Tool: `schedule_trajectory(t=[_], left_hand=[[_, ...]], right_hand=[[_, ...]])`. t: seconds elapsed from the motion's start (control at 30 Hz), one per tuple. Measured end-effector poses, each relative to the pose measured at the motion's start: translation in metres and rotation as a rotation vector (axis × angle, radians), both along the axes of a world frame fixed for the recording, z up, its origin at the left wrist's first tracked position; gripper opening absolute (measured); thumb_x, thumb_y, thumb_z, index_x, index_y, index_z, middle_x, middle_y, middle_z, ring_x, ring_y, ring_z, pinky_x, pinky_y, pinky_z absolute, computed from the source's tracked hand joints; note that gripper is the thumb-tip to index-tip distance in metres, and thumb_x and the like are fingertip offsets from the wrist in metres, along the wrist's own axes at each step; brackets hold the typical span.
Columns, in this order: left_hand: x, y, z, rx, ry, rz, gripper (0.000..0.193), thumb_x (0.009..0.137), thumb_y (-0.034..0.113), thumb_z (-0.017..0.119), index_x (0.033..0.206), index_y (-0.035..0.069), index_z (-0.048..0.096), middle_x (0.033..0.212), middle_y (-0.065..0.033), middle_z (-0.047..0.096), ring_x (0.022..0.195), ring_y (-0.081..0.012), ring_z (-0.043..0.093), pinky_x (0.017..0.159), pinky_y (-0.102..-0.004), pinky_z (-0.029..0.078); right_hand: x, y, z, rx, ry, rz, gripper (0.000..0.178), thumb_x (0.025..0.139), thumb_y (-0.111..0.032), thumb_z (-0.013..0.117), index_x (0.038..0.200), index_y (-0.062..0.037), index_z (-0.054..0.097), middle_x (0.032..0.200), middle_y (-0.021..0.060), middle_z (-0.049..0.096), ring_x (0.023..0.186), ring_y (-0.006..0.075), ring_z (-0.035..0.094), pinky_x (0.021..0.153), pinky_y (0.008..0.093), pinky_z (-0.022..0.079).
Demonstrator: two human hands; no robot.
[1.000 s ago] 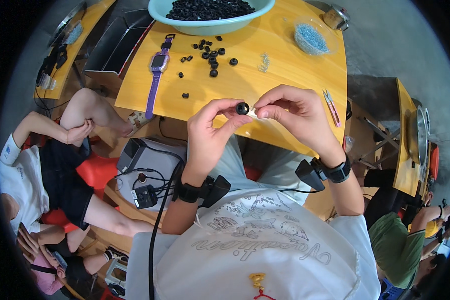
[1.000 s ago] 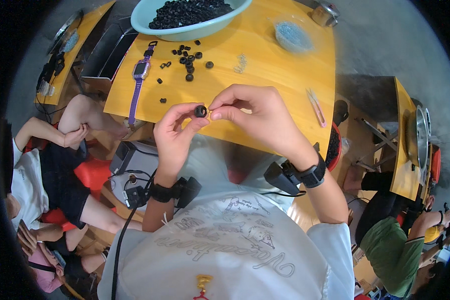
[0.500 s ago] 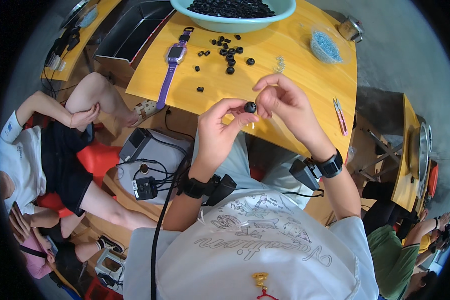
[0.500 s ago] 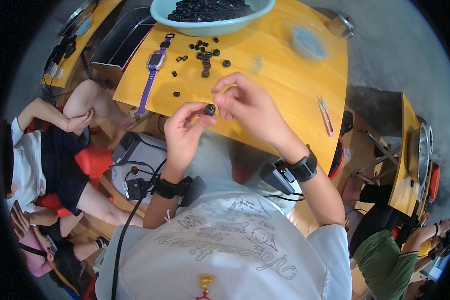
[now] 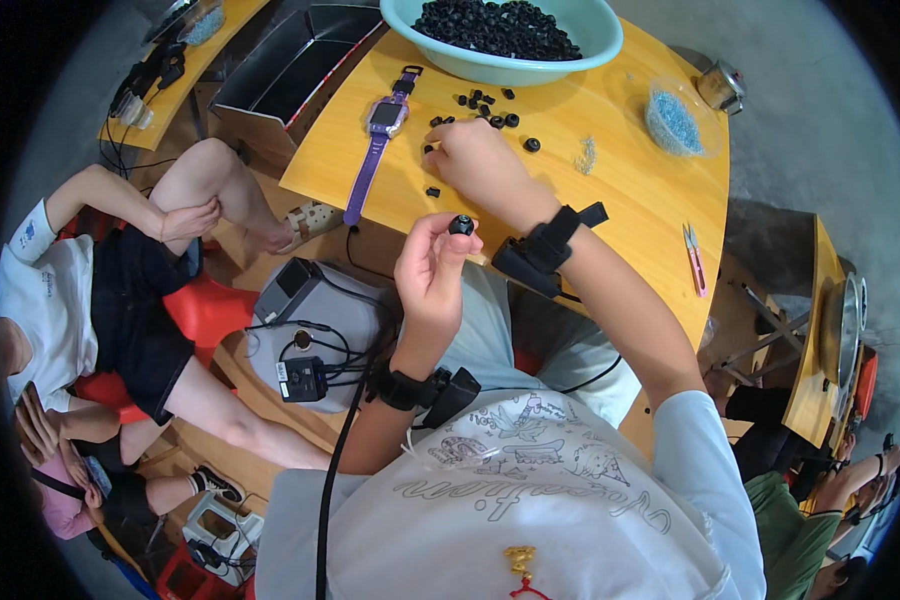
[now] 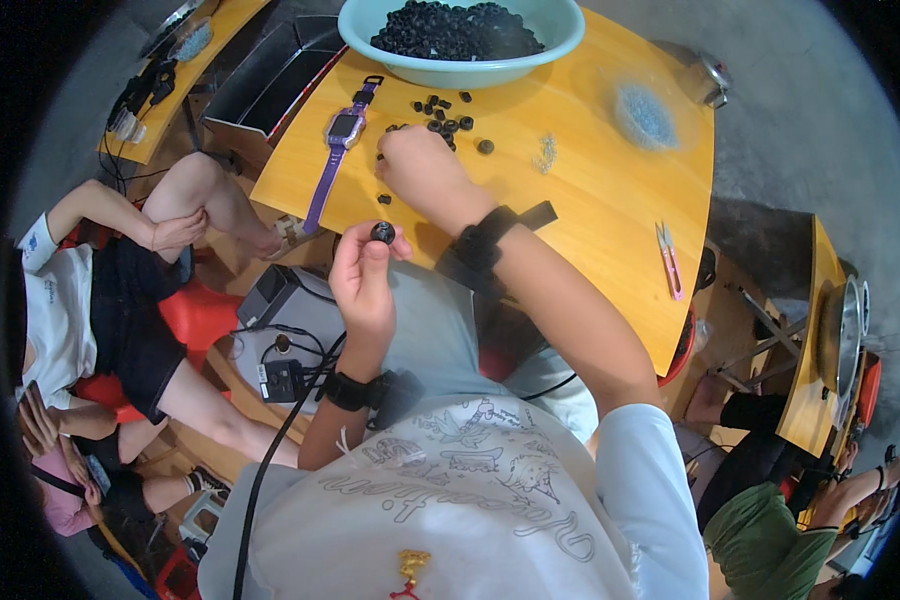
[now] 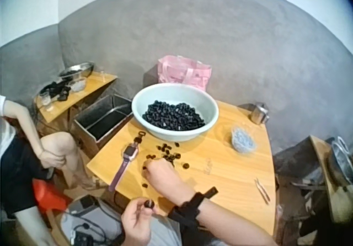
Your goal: Assembling small black plastic components by hand at a table.
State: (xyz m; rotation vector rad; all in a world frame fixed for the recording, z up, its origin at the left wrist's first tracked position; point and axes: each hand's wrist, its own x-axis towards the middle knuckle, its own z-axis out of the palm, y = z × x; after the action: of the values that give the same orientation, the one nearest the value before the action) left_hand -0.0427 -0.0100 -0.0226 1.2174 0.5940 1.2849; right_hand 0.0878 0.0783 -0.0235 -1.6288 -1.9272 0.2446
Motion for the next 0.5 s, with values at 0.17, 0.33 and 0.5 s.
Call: schedule_trajectory(t=[0.17,0.33,0.5], left_hand=[[0.001,0.001,0.002,0.012,0.079,-0.018,0.027,0.088,0.022,0.051,0.098,-0.003,0.049,0.083,-0.0053,0.055,0.075,-0.0104,0.051,0.071,-0.0223,0.041],[0.005,0.004,-0.006,0.126,0.146,-0.027,0.026,0.087,0.02,0.053,0.099,-0.003,0.049,0.084,-0.0046,0.055,0.076,-0.0097,0.051,0.072,-0.0221,0.041],[0.01,0.001,-0.008,0.139,0.161,-0.096,0.027,0.086,0.018,0.055,0.099,-0.003,0.049,0.083,-0.0045,0.055,0.077,-0.0097,0.051,0.072,-0.0224,0.041]], right_hand=[[0.003,-0.002,0.005,0.017,-0.029,-0.013,0.02,0.071,-0.012,0.059,0.085,0.0022,0.061,0.067,0.0199,0.058,0.065,0.0319,0.059,0.063,0.0351,0.048],[0.03,-0.042,0.034,-0.201,0.806,0.104,0.008,0.081,-0.005,0.055,0.086,0.0012,0.055,0.085,0.0113,0.063,0.072,0.0167,0.061,0.066,0.0266,0.048],[0.057,-0.111,0.076,-0.197,1.022,0.115,0.011,0.081,-0.005,0.058,0.088,-0.0002,0.052,0.087,0.0078,0.06,0.074,0.0124,0.059,0.066,0.0241,0.048]])
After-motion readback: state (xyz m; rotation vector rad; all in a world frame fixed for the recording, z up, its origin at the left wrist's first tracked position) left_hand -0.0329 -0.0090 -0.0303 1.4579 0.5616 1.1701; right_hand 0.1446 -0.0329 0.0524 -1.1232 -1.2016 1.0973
